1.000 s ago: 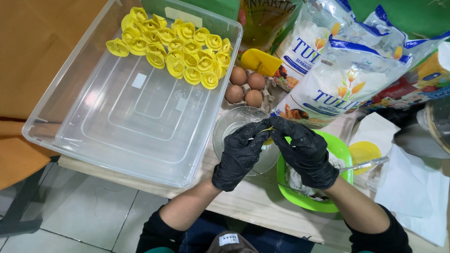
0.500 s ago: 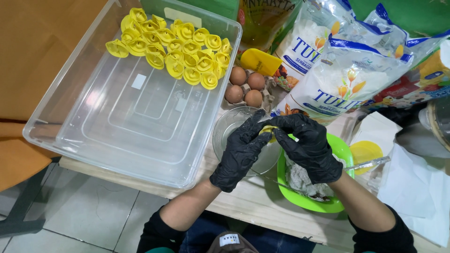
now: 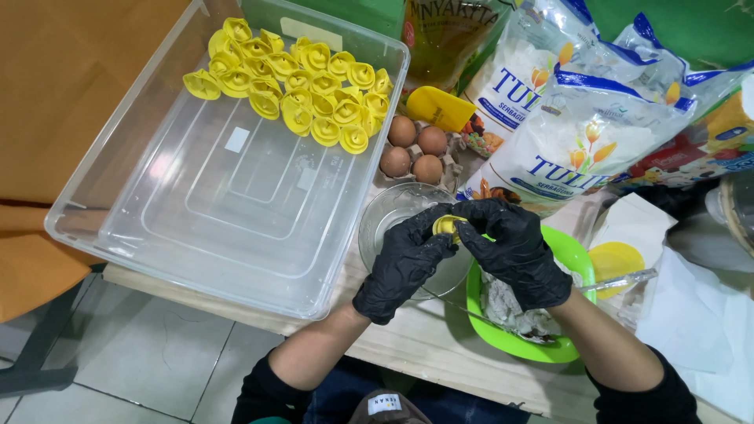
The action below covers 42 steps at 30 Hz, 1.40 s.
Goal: Shaping and filling small pastries with a white filling and placing them in a container.
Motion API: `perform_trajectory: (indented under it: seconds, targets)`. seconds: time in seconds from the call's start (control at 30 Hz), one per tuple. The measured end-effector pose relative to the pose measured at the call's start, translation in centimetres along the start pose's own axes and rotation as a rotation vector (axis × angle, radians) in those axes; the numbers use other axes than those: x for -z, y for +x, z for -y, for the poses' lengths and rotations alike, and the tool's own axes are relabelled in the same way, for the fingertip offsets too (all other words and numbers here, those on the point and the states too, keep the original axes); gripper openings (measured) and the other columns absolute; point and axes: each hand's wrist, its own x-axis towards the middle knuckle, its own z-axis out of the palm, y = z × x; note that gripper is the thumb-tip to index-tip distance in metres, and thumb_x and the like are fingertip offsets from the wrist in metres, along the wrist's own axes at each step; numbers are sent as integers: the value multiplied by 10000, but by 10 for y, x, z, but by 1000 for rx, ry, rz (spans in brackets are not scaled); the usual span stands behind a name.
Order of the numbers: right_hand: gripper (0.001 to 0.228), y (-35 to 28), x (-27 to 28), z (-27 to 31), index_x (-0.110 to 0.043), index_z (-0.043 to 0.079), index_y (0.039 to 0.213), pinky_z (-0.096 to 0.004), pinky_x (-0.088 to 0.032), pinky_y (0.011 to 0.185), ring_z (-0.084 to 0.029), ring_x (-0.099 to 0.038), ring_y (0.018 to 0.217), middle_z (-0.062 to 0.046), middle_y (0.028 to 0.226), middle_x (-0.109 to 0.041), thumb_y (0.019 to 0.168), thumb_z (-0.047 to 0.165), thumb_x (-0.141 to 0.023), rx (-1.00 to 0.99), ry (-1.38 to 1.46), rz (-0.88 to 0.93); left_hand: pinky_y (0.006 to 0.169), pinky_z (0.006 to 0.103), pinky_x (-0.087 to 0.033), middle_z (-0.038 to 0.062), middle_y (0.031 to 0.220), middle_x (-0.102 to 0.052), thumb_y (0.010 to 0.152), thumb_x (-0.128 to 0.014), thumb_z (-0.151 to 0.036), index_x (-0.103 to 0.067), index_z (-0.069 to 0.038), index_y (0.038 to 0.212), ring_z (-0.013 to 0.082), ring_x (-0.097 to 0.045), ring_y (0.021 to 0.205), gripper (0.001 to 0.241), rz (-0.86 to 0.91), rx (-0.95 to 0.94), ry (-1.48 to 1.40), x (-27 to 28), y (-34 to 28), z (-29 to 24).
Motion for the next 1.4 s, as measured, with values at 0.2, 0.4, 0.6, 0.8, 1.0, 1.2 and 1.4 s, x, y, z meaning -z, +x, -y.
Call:
perform_trajectory:
  seconds: [0.2, 0.4, 0.6, 0.8, 1.0, 1.2, 1.4]
  targets:
    - [167, -5, 0, -23, -802, 82, 998, -364, -586, 605, -309, -710, 670, -109, 737, -706, 833, 78, -827, 107, -127, 12, 814, 346, -621, 213, 1092, -752, 899, -738, -144, -660, -40, 1327, 220, -739, 920, 447, -28, -35, 208, 10, 4, 11]
    - [150, 1, 3, -8, -791, 91, 992, -395, -587, 629, -345, -715, 701, -112, 747, -707, 842, 104, -799, 118, -138, 77, 824, 331, -617, 198, 1085, -752, 902, -739, -176, -659, -38, 1334, 194, -729, 897, 461, -15, -12, 154, 4, 5, 20]
    - [145, 2, 6, -5, -796, 79, 988, -359, -589, 644, -325, -727, 706, -107, 755, -716, 844, 80, -808, 105, -78, 64, 850, 345, -605, 200, 1100, -751, 898, -748, -185, -666, -31, 1320, 191, -713, 944, 457, -24, -51, 169, 6, 5, 15]
    - [111, -2, 3, -19, -799, 76, 953, -343, -588, 658, -312, -721, 688, -96, 757, -724, 845, 82, -824, 93, -46, 27, 828, 336, -615, 184, 1071, -758, 906, -735, -198, -676, -43, 1308, 196, -735, 899, 435, -33, -28, 205, 9, 8, 20]
    - [131, 0, 3, -13, -791, 94, 984, -389, -570, 622, -333, -720, 702, -100, 719, -701, 855, 111, -809, 61, -67, 71, 812, 316, -613, 178, 1059, -760, 893, -755, -183, -688, -39, 1289, 176, -724, 879, 427, -32, -12, 150, 4, 5, 8]
    - [130, -7, 3, -20, -791, 105, 983, -369, -560, 635, -324, -717, 698, -92, 716, -700, 855, 109, -812, 33, -76, 67, 796, 315, -616, 180, 1010, -754, 851, -803, -168, -694, -10, 1258, 167, -708, 847, 450, -31, 11, 71, 10, 6, 22]
    - [42, -8, 5, -16, -782, 99, 946, -360, -561, 689, -360, -720, 757, -120, 739, -725, 911, 123, -785, 0, -115, 67, 789, 307, -626, 202, 1053, -754, 857, -790, -150, -691, -2, 1270, 212, -746, 838, 450, -1, 33, 11, 13, 12, 41]
